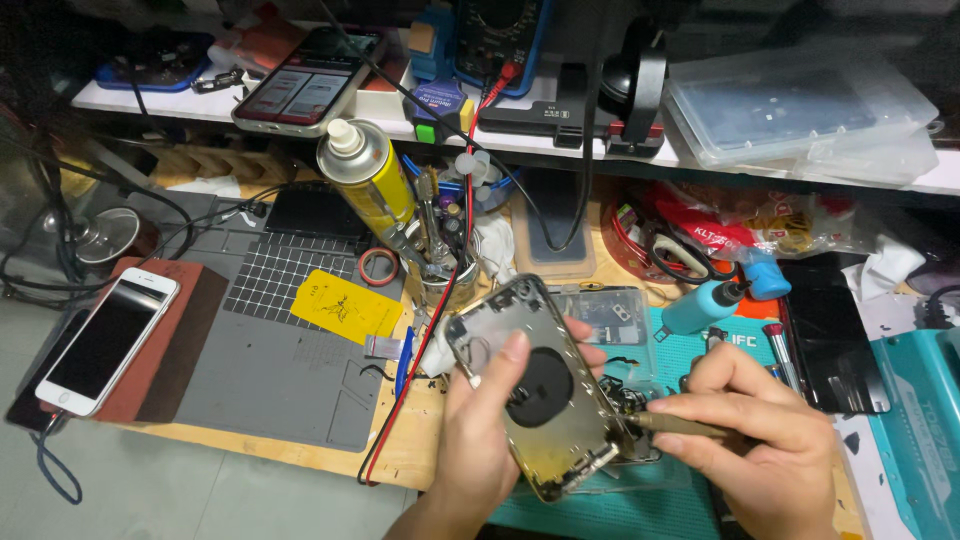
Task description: The person holds a disassembled phone frame and uses a metal pick and tweezers to scrape and remove old adhesive and residue from its edges and interior. They spray a solvent onto the housing, then scrub the frame and the black circular pad area with a brush, working around the perimeter and inside the cavity.
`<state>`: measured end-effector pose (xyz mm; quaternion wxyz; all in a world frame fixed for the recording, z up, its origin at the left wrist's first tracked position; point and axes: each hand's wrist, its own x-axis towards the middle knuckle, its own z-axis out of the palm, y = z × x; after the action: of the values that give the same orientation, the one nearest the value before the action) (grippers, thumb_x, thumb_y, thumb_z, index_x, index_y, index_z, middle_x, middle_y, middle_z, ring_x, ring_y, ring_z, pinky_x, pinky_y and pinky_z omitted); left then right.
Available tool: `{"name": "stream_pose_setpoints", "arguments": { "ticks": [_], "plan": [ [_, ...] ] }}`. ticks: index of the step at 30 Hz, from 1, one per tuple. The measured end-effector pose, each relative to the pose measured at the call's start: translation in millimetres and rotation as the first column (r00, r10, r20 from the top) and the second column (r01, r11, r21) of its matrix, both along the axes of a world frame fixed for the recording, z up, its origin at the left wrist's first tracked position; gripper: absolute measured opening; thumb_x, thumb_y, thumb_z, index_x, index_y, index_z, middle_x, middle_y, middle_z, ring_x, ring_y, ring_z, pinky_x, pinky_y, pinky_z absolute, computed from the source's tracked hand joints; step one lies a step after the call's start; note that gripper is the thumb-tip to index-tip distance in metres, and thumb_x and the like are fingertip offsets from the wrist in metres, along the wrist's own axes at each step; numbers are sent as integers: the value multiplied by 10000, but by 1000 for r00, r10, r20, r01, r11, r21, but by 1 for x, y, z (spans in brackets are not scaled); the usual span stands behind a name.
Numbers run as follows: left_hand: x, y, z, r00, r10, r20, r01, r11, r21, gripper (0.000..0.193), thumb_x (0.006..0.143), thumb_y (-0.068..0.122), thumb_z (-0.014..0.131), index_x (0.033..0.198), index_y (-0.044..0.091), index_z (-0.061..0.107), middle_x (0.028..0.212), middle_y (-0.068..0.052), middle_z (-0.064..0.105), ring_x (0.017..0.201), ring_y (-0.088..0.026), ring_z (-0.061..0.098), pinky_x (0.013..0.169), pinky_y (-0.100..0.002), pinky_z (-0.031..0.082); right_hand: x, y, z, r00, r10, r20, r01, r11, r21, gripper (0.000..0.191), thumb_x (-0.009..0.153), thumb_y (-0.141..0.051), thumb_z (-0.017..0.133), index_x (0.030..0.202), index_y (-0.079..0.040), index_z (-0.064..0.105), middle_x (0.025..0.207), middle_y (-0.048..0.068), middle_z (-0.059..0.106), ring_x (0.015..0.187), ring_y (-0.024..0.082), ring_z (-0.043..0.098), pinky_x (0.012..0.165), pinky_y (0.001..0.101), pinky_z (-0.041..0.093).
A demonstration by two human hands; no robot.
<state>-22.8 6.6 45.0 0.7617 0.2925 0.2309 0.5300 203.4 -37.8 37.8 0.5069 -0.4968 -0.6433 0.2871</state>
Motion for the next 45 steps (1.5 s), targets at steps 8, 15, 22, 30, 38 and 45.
{"name": "stream_pose_setpoints", "arguments": {
  "ticks": [8,15,22,30,38,45],
  "plan": [
    [-11,-2,-4,961,-155,230,146,988,57,687,995,320,494,1516,-115,386,1320,-306,609,1148,-339,656,1034,-460,529,-8,-1,8,991,-113,74,110,993,44,423,581,44,863,993,-24,789,806,8,558,725,92,532,587,214,391],
    [-14,-6,-11,910,-247,333,246,968,45,718,999,367,529,1531,-81,354,1291,-293,610,1158,-376,651,1072,-503,509,-10,3,11,979,-150,141,139,987,81,413,597,42,844,1000,-27,784,797,8,582,732,105,553,609,225,404],
    [-9,0,-25,900,-200,387,227,974,-24,631,1004,327,506,1482,-70,397,1199,-249,644,1110,-368,657,1035,-504,519,-13,8,7,977,-153,149,146,988,60,355,649,30,839,996,-19,787,811,30,563,711,108,537,596,232,408],
    [-28,5,-39,936,103,337,-57,988,-145,556,998,321,483,1417,-44,474,1131,-226,645,1063,-352,646,987,-490,518,-15,27,14,961,-122,250,149,984,-94,348,871,-32,720,1216,-33,765,693,47,515,619,120,479,573,249,379],
    [-85,18,-31,863,406,302,-371,913,-168,559,977,369,437,1360,-33,505,1116,-229,655,1094,-391,656,990,-532,526,-74,84,63,959,67,275,-97,990,99,163,886,-93,743,1019,-8,704,852,41,724,755,98,673,680,263,522],
    [-122,37,-33,851,439,288,-434,897,-83,537,1033,368,429,1388,-31,494,1222,-200,655,1122,-305,638,988,-453,514,-147,136,97,778,69,624,-279,928,246,159,856,-33,731,1010,-4,706,900,161,711,721,342,687,626,401,531]
  ]
}}
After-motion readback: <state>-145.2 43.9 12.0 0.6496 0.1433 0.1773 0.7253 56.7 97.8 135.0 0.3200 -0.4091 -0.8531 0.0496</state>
